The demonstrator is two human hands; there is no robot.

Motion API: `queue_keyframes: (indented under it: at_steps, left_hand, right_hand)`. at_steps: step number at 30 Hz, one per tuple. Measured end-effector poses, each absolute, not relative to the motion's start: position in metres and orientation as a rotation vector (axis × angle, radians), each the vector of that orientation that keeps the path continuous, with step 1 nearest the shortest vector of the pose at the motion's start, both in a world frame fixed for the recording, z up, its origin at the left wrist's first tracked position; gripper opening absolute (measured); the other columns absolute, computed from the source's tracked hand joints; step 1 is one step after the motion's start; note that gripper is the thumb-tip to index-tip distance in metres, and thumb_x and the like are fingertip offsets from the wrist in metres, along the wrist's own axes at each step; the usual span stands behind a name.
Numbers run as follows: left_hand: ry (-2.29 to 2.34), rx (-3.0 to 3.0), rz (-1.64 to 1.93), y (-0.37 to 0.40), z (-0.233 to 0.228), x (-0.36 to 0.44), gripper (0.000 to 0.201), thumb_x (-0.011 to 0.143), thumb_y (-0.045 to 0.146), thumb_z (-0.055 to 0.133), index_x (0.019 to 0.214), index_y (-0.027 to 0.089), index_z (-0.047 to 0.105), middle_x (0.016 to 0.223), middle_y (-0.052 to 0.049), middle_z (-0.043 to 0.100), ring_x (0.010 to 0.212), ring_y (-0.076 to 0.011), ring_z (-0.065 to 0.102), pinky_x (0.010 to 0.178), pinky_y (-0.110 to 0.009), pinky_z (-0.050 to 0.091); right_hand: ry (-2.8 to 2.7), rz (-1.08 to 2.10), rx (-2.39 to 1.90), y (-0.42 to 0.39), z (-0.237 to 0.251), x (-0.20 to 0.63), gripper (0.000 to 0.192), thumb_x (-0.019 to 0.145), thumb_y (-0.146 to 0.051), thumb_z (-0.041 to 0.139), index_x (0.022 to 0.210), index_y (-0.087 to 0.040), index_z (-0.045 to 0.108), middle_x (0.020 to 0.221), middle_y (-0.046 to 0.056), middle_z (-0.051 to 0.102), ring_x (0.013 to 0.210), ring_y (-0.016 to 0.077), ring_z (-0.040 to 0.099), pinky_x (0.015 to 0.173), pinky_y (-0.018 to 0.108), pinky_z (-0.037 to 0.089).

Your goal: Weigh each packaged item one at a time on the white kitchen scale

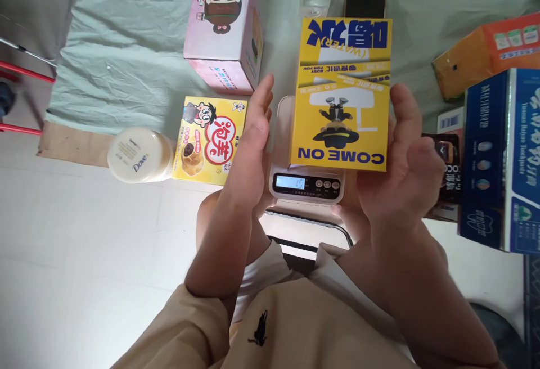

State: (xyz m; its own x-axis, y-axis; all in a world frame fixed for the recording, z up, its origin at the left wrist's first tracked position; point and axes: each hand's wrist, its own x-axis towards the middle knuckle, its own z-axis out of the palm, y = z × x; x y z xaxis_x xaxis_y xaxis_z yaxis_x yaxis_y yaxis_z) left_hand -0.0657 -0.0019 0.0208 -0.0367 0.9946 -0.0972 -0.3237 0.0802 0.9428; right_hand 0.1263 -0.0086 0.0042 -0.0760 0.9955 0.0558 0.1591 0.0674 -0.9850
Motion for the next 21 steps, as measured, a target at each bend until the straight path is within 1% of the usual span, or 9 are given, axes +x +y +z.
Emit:
queue_keyframes:
  at_steps: [2, 3, 5, 7, 9, 12, 16, 19, 21]
  left_hand:
    - [1.004, 0.898, 1.380, -0.003, 0.019, -0.060, 0.061, 0.086, 0.074, 0.073, 0.133, 0.037, 0.068, 0.167, 0.004, 0.054, 0.174, -0.0283, 0.024, 0.144, -0.044, 0.027]
    - [0.974, 0.898, 1.395, -0.003, 0.019, -0.058, 0.058, 0.087, 0.072, 0.074, 0.132, 0.037, 0.069, 0.166, 0.005, 0.056, 0.174, -0.0289, 0.025, 0.142, -0.043, 0.032]
    - [0.901, 0.875, 1.413, -0.003, 0.016, -0.055, 0.053, 0.089, 0.068, 0.074, 0.131, 0.035, 0.072, 0.162, 0.005, 0.060, 0.174, -0.0308, 0.025, 0.138, -0.044, 0.040]
    - [0.830, 0.851, 1.411, -0.003, 0.013, -0.054, 0.051, 0.092, 0.064, 0.074, 0.133, 0.034, 0.072, 0.159, 0.006, 0.063, 0.173, -0.0313, 0.028, 0.138, -0.047, 0.042]
    - [0.785, 0.865, 1.386, -0.003, 0.009, -0.055, 0.052, 0.093, 0.061, 0.076, 0.137, 0.035, 0.070, 0.159, 0.007, 0.063, 0.171, -0.0309, 0.032, 0.139, -0.048, 0.040]
    - [0.757, 0.924, 1.346, -0.002, 0.003, -0.058, 0.059, 0.090, 0.061, 0.080, 0.142, 0.038, 0.067, 0.163, 0.007, 0.060, 0.170, -0.0312, 0.036, 0.140, -0.048, 0.039]
    - [0.749, 0.969, 1.282, -0.001, 0.002, -0.058, 0.067, 0.091, 0.063, 0.076, 0.151, 0.035, 0.060, 0.169, 0.001, 0.054, 0.165, -0.0355, 0.043, 0.134, -0.054, 0.047]
    - [0.779, 0.979, 1.262, -0.002, 0.004, -0.056, 0.077, 0.087, 0.065, 0.080, 0.153, 0.030, 0.059, 0.165, -0.006, 0.057, 0.163, -0.0388, 0.045, 0.134, -0.057, 0.046]
    - [0.806, 0.979, 1.254, -0.002, 0.005, -0.055, 0.077, 0.086, 0.066, 0.080, 0.152, 0.030, 0.060, 0.163, -0.006, 0.059, 0.164, -0.0382, 0.044, 0.136, -0.056, 0.043]
  right_hand:
    - [-1.443, 1.080, -1.250, -0.011, 0.005, 0.130, 0.085, 0.094, -0.082, 0.020, 0.171, -0.047, 0.019, 0.178, -0.005, 0.039, 0.173, 0.0355, 0.029, 0.131, 0.066, 0.047]
    - [-1.448, 1.052, -1.219, -0.011, 0.003, 0.132, 0.081, 0.095, -0.080, 0.023, 0.170, -0.048, 0.023, 0.176, -0.005, 0.040, 0.173, 0.0351, 0.027, 0.133, 0.065, 0.045]
    - [-1.409, 1.043, -1.096, -0.011, -0.004, 0.134, 0.070, 0.099, -0.073, 0.033, 0.164, -0.050, 0.037, 0.172, -0.005, 0.046, 0.173, 0.0343, 0.028, 0.138, 0.064, 0.038]
    - [-1.313, 1.076, -0.952, -0.009, -0.013, 0.132, 0.058, 0.100, -0.066, 0.043, 0.156, -0.049, 0.050, 0.166, -0.004, 0.052, 0.169, 0.0336, 0.037, 0.139, 0.063, 0.037]
    - [-1.228, 1.122, -0.845, -0.006, -0.020, 0.127, 0.055, 0.099, -0.062, 0.049, 0.151, -0.047, 0.056, 0.162, -0.002, 0.057, 0.162, 0.0337, 0.048, 0.135, 0.062, 0.043]
    - [-1.214, 1.139, -0.817, -0.004, -0.025, 0.121, 0.058, 0.097, -0.063, 0.052, 0.153, -0.045, 0.052, 0.164, 0.001, 0.056, 0.158, 0.0341, 0.052, 0.128, 0.061, 0.051]
    - [-1.343, 1.064, -0.966, -0.006, -0.022, 0.120, 0.064, 0.100, -0.069, 0.041, 0.159, -0.045, 0.036, 0.173, 0.002, 0.046, 0.161, 0.0314, 0.049, 0.125, 0.053, 0.055]
    - [-1.409, 1.057, -1.053, -0.007, -0.019, 0.123, 0.069, 0.101, -0.072, 0.034, 0.163, -0.042, 0.028, 0.178, 0.004, 0.041, 0.163, 0.0305, 0.047, 0.122, 0.051, 0.057]
    - [-1.430, 1.061, -1.089, -0.008, -0.017, 0.125, 0.071, 0.102, -0.074, 0.029, 0.165, -0.043, 0.024, 0.180, 0.002, 0.038, 0.165, 0.0298, 0.044, 0.120, 0.051, 0.058]
